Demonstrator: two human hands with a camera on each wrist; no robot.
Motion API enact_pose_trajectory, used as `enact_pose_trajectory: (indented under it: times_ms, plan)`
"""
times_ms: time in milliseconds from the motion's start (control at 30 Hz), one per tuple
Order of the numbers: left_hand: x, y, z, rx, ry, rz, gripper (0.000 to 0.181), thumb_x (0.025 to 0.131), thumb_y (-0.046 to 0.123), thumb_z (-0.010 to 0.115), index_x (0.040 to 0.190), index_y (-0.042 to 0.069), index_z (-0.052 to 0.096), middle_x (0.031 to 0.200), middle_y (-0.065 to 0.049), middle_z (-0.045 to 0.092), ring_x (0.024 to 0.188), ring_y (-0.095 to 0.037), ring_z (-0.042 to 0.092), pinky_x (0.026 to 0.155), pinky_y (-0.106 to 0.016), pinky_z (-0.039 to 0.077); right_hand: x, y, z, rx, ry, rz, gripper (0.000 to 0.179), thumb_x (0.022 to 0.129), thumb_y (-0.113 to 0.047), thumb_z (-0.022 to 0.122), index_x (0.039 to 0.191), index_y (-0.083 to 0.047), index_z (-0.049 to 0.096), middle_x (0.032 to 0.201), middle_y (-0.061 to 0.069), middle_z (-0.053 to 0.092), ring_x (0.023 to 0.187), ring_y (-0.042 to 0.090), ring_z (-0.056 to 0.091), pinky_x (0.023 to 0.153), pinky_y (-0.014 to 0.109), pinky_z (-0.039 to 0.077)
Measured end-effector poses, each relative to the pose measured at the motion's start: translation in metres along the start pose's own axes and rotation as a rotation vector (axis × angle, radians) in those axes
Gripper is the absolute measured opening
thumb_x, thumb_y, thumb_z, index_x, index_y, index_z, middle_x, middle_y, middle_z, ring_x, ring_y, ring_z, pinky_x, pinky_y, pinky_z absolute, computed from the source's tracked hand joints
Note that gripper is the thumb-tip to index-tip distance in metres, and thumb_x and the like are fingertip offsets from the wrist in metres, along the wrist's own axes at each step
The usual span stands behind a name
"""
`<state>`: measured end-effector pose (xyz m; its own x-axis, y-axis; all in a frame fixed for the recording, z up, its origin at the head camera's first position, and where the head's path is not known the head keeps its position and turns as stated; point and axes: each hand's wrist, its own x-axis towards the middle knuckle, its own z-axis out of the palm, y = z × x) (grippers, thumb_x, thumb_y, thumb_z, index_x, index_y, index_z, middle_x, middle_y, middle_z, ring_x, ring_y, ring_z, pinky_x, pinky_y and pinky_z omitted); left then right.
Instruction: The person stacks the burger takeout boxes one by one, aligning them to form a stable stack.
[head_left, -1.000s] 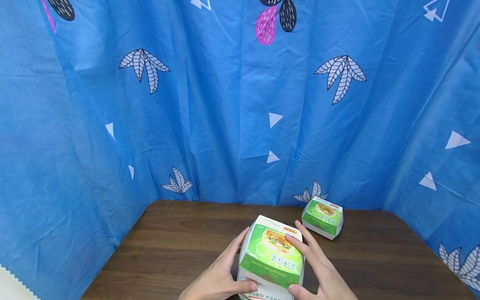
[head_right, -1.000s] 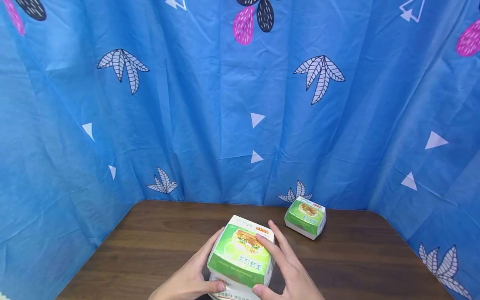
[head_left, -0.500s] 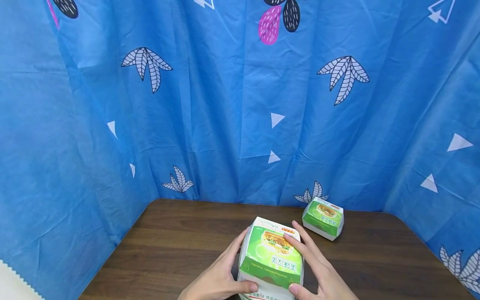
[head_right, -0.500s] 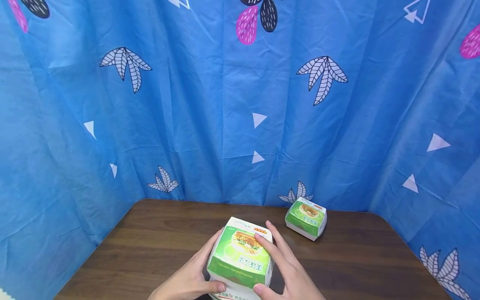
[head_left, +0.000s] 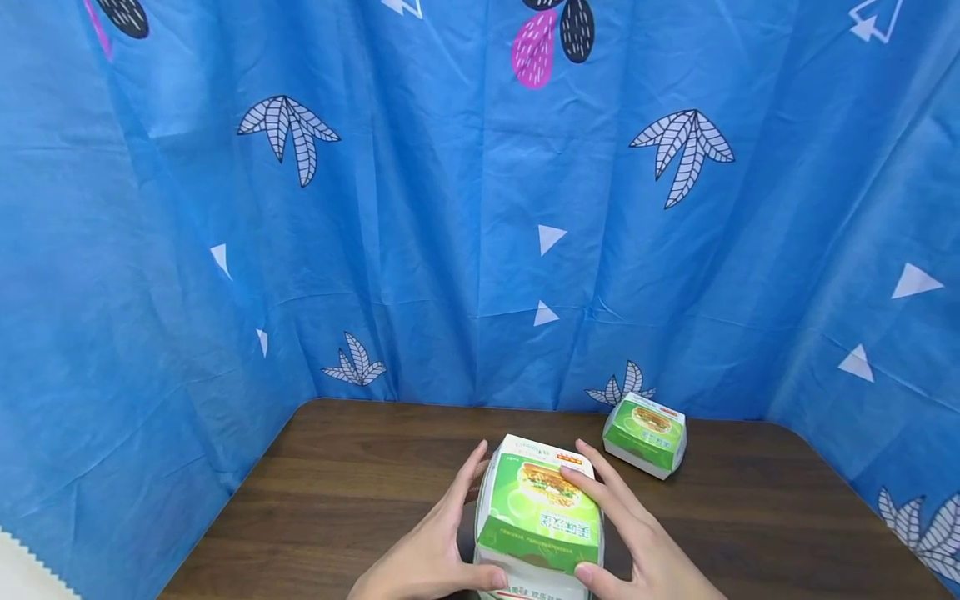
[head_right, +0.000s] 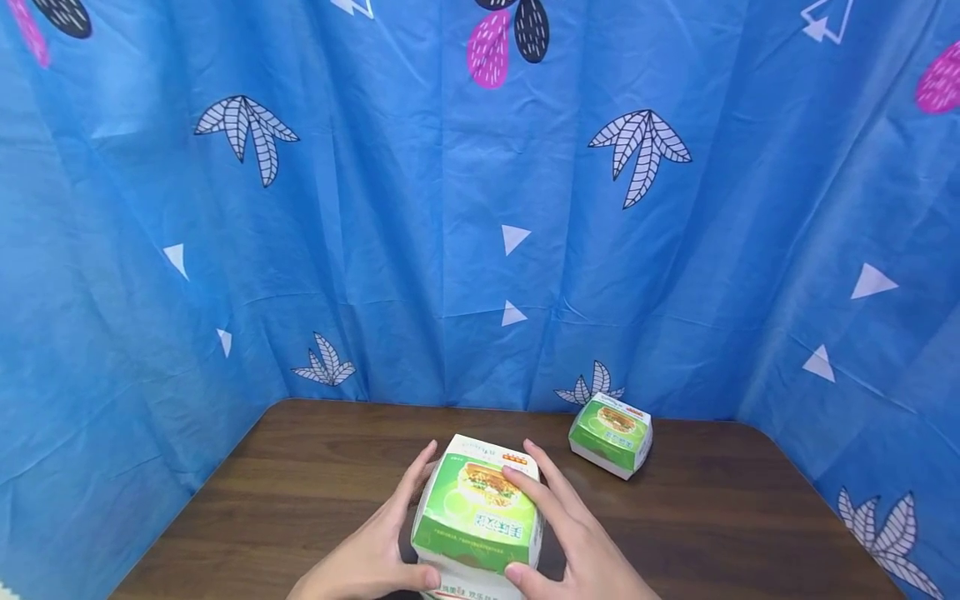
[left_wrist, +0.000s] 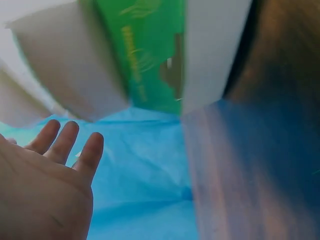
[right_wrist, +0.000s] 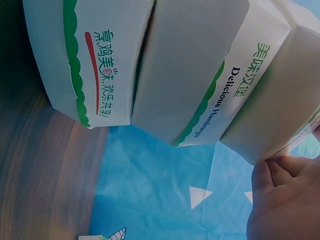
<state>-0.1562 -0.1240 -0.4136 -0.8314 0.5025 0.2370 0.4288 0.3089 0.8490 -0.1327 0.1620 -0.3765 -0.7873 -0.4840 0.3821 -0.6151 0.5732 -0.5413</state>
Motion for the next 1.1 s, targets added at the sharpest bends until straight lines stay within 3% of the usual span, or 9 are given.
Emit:
enact_pose_trajectory:
  times_ms: [200, 300, 500, 667, 900, 1100]
  plan:
    - [0.005, 0.01, -0.01, 0.089, 0.059, 0.186, 0.111, 0.076, 0.051, 0.077, 0.155, 0.029, 0.003, 0.158, 0.01, 0.021, 0.14, -0.015, 0.034, 0.11, -0.037, 0.035, 0.0, -0.001, -0.001, -0.001, 0.005, 0.011, 0.076, 0.087, -0.029, 0.067, 0.15, -0.035, 0.027, 0.161, -0.007, 0.01, 0.136, -0.002, 0.022, 0.088, 0.036, 0.048]
    - [0.008, 0.017, -0.012, 0.133, 0.075, 0.211, 0.102, 0.078, 0.048, 0.075, 0.155, 0.029, 0.01, 0.158, 0.011, 0.021, 0.141, -0.014, 0.03, 0.111, -0.038, 0.035, 0.001, 0.0, -0.001, 0.009, 0.002, 0.008, 0.076, 0.087, -0.028, 0.067, 0.15, -0.034, 0.026, 0.161, -0.007, 0.01, 0.137, -0.003, 0.021, 0.088, 0.036, 0.048]
    - [0.012, 0.034, -0.014, 0.17, 0.067, 0.135, 0.091, 0.081, 0.042, 0.073, 0.153, 0.037, 0.017, 0.155, 0.017, 0.022, 0.137, -0.009, 0.032, 0.108, -0.042, 0.038, 0.001, 0.001, 0.001, 0.021, 0.008, 0.005, 0.076, 0.086, -0.027, 0.068, 0.15, -0.034, 0.028, 0.161, -0.007, 0.011, 0.138, -0.004, 0.02, 0.089, 0.037, 0.048]
    - [0.017, 0.043, -0.014, 0.165, 0.06, 0.086, 0.088, 0.082, 0.046, 0.072, 0.151, 0.038, 0.019, 0.154, 0.02, 0.023, 0.136, -0.008, 0.033, 0.109, -0.044, 0.036, 0.002, 0.002, 0.002, 0.009, 0.016, -0.021, 0.077, 0.085, -0.026, 0.069, 0.15, -0.032, 0.028, 0.162, -0.005, 0.012, 0.14, -0.002, 0.02, 0.089, 0.037, 0.048]
    - [0.025, 0.053, -0.014, 0.11, 0.032, 0.079, 0.088, 0.081, 0.044, 0.073, 0.15, 0.041, 0.019, 0.153, 0.02, 0.025, 0.131, -0.008, 0.037, 0.106, -0.041, 0.039, 0.001, -0.001, 0.0, 0.003, -0.004, 0.027, 0.078, 0.086, -0.03, 0.068, 0.15, -0.036, 0.026, 0.161, -0.009, 0.009, 0.138, -0.004, 0.019, 0.089, 0.041, 0.048]
    - [0.028, 0.055, -0.013, 0.126, 0.022, 0.072, 0.087, 0.08, 0.047, 0.073, 0.149, 0.042, 0.021, 0.152, 0.021, 0.026, 0.13, -0.008, 0.038, 0.105, -0.039, 0.04, 0.0, -0.001, 0.0, 0.01, -0.01, 0.036, 0.078, 0.086, -0.031, 0.068, 0.15, -0.037, 0.025, 0.162, -0.01, 0.008, 0.138, -0.003, 0.019, 0.088, 0.044, 0.048]
